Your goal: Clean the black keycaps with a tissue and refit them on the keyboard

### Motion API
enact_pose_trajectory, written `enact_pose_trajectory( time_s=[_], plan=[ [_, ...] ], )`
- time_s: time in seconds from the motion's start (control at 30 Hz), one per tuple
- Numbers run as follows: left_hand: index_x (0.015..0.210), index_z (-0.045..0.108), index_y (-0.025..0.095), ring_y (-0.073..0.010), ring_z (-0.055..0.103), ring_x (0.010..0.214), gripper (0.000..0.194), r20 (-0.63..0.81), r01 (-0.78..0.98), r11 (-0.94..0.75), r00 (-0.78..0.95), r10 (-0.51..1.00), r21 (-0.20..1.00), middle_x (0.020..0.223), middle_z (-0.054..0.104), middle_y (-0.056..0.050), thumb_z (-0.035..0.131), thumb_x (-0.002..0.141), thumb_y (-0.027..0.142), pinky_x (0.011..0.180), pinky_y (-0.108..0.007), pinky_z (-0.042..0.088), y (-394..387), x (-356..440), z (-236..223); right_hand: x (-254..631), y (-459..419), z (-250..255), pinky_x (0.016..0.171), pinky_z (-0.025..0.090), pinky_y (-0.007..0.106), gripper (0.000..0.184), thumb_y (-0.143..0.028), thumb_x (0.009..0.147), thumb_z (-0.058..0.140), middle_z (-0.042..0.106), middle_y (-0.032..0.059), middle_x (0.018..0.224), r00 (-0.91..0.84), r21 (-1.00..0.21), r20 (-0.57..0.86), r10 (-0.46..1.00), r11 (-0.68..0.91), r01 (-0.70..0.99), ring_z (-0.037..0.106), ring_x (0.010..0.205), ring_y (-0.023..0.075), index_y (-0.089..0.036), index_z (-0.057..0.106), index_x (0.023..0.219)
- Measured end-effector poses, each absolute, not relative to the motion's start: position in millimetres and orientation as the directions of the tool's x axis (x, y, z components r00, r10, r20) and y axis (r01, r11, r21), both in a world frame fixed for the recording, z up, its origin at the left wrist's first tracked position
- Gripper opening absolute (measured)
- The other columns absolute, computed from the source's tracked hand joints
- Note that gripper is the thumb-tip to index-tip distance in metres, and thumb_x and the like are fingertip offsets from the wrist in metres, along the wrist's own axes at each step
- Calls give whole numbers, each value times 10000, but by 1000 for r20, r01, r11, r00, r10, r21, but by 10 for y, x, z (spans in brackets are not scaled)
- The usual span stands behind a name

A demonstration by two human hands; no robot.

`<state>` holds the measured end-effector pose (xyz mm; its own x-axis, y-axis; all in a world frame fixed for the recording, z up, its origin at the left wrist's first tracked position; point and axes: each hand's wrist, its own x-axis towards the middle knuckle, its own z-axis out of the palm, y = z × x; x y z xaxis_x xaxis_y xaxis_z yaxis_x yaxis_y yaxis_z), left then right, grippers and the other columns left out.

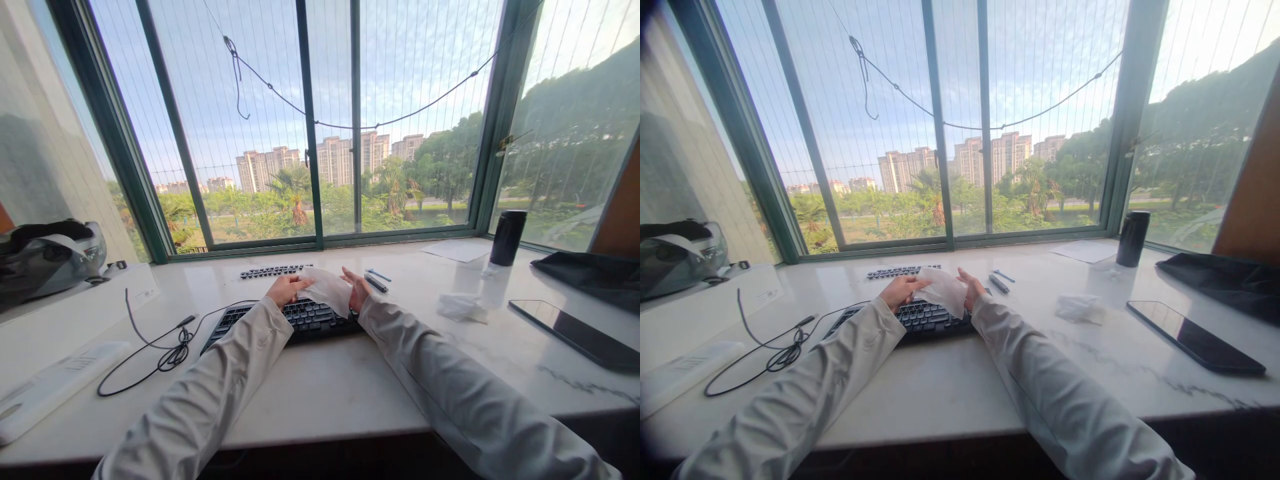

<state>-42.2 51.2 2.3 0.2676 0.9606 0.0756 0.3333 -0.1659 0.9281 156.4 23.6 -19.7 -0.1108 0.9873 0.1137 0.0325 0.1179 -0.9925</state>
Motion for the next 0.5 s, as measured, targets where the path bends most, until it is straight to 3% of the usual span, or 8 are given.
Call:
enact_pose_trajectory(
  time_s=[0.07, 0.13, 0.23, 0.33, 0.5],
  plan=[
    [833, 681, 98, -20, 298, 377, 460, 45, 273, -125, 282, 958, 954, 510, 499, 40, 752, 620, 499, 350, -197, 165, 494, -417, 37, 1578, 257, -217, 633, 502, 307, 540, -563, 892, 331, 682, 121, 906, -160, -992, 55, 986, 35, -123, 641, 718, 193, -123, 627, 997],
    [843, 676, 101, -12, 292, 387, 457, 27, 216, -93, 294, 956, 972, 536, 510, 40, 775, 594, 471, 350, -190, 150, 472, -417, 56, 1578, 293, -258, 610, 492, 277, 419, -505, 830, 531, 689, 97, 869, -195, -984, 33, 980, -3, -178, 630, 687, 178, -127, 647, 966],
    [905, 668, 118, -12, 339, 410, 470, 10, 137, -51, 284, 959, 989, 600, 550, 33, 794, 567, 419, 353, -175, 162, 478, -444, 70, 1568, 324, -303, 568, 466, 240, 273, -341, 715, 717, 684, 54, 754, -141, -997, 9, 990, -2, -76, 601, 630, 155, -124, 672, 874],
    [989, 652, 126, -16, 377, 425, 516, 2, 104, -29, 250, 968, 994, 673, 595, 16, 799, 563, 377, 349, -168, 169, 524, -488, 50, 1566, 300, -287, 561, 468, 234, 240, -343, 735, 706, 674, 37, 709, -107, -998, -51, 993, -53, -19, 592, 621, 144, -128, 679, 839],
    [1122, 608, 130, -22, 371, 411, 590, 4, 291, -94, 296, 955, 952, 768, 660, -22, 764, 631, 417, 362, -177, 189, 605, -547, -1, 1599, 338, -296, 560, 497, 276, 243, -366, 770, 661, 687, 82, 761, -75, -993, -85, 994, -79, 84, 619, 649, 174, -129, 684, 820]
  ],
)
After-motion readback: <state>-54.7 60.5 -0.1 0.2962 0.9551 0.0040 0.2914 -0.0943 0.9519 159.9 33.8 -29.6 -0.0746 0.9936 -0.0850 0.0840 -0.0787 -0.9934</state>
